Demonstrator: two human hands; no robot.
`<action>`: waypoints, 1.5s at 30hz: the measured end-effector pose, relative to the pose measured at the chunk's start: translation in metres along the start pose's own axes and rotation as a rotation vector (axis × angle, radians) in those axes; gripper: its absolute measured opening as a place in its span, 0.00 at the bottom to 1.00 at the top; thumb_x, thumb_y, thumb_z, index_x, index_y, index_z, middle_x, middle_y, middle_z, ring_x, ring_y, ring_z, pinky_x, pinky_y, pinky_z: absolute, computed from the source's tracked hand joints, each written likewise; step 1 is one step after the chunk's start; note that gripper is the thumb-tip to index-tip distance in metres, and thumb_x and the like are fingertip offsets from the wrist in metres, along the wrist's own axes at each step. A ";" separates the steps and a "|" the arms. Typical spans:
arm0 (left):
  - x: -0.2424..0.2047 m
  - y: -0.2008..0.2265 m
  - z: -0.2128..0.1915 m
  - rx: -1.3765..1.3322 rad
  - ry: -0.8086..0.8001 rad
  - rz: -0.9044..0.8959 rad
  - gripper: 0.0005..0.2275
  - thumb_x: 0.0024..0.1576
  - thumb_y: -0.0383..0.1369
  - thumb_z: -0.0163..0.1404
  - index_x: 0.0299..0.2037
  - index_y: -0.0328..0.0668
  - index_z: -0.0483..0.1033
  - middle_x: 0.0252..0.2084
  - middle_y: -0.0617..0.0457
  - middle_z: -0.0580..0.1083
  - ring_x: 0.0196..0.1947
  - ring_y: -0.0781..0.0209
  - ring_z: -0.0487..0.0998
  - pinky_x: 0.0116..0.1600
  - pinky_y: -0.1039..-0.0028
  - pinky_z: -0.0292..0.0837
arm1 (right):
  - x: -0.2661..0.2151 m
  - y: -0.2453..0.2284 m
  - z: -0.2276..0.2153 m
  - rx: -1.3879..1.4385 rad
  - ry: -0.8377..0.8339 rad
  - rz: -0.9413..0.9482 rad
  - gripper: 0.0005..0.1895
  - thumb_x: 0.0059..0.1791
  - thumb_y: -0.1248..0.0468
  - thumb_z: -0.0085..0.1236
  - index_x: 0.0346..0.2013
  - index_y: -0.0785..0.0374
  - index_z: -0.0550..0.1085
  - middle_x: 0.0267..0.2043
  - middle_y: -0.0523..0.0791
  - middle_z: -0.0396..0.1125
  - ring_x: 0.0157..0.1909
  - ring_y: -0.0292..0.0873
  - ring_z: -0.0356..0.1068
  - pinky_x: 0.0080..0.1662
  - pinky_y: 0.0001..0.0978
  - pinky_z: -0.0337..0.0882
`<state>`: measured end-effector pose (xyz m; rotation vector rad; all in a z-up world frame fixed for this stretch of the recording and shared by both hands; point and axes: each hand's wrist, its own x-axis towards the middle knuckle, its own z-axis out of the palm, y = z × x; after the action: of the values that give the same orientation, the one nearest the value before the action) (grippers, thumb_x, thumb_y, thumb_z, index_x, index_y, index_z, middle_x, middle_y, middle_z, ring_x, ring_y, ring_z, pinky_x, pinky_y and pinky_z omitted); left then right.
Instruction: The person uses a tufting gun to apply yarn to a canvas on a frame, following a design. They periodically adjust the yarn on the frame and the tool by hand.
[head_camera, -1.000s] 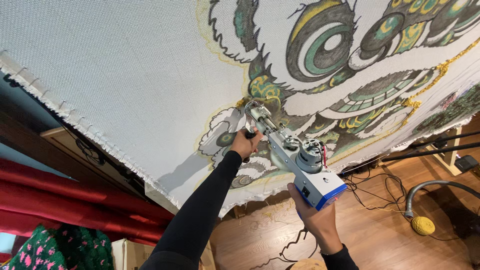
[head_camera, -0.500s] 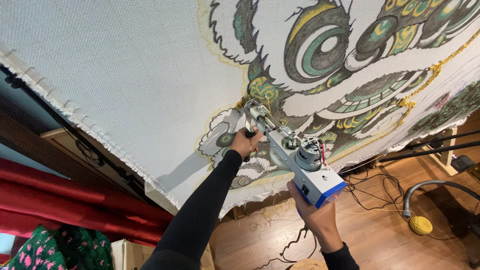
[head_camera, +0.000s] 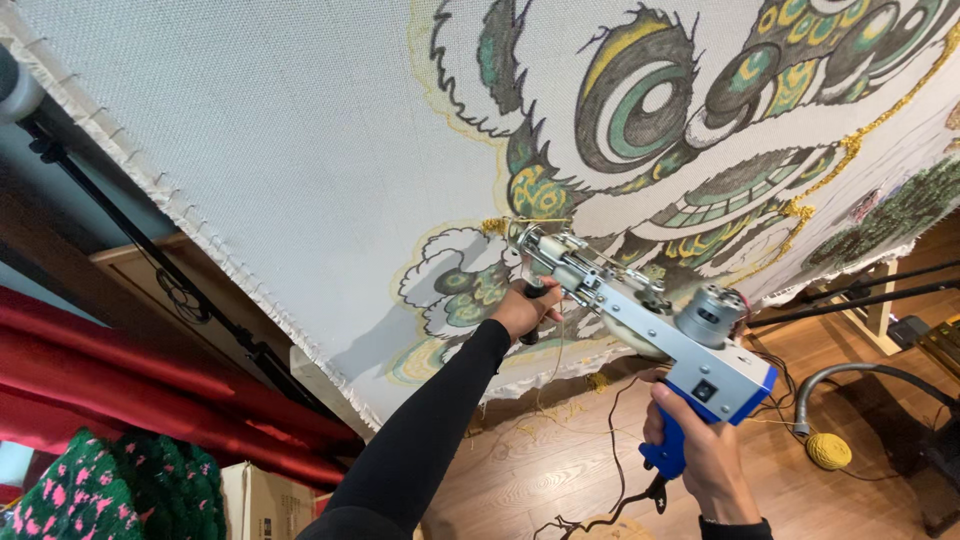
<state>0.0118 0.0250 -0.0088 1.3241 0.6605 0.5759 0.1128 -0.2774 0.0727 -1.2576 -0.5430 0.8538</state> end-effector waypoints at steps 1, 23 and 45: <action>-0.003 0.002 0.003 0.006 -0.001 0.022 0.10 0.59 0.35 0.57 0.39 0.34 0.75 0.37 0.51 0.80 0.28 0.64 0.83 0.30 0.74 0.70 | -0.002 0.002 -0.005 0.005 -0.001 -0.023 0.15 0.48 0.64 0.58 0.44 0.74 0.75 0.19 0.45 0.62 0.19 0.40 0.61 0.24 0.34 0.62; -0.010 -0.030 -0.006 0.101 0.030 -0.042 0.08 0.58 0.34 0.57 0.33 0.36 0.79 0.29 0.49 0.79 0.22 0.67 0.77 0.29 0.74 0.71 | -0.008 0.022 0.005 -0.026 0.038 0.023 0.15 0.47 0.65 0.60 0.44 0.73 0.77 0.18 0.45 0.62 0.18 0.40 0.60 0.24 0.32 0.60; -0.013 -0.023 -0.009 0.107 0.037 -0.060 0.08 0.55 0.33 0.60 0.35 0.35 0.80 0.23 0.54 0.75 0.21 0.69 0.75 0.29 0.75 0.70 | 0.001 0.025 0.012 -0.032 0.053 0.074 0.16 0.48 0.64 0.60 0.44 0.74 0.76 0.18 0.45 0.61 0.18 0.40 0.59 0.24 0.33 0.59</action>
<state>-0.0031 0.0184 -0.0314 1.3911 0.7675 0.5238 0.0976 -0.2679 0.0518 -1.3321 -0.4718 0.8739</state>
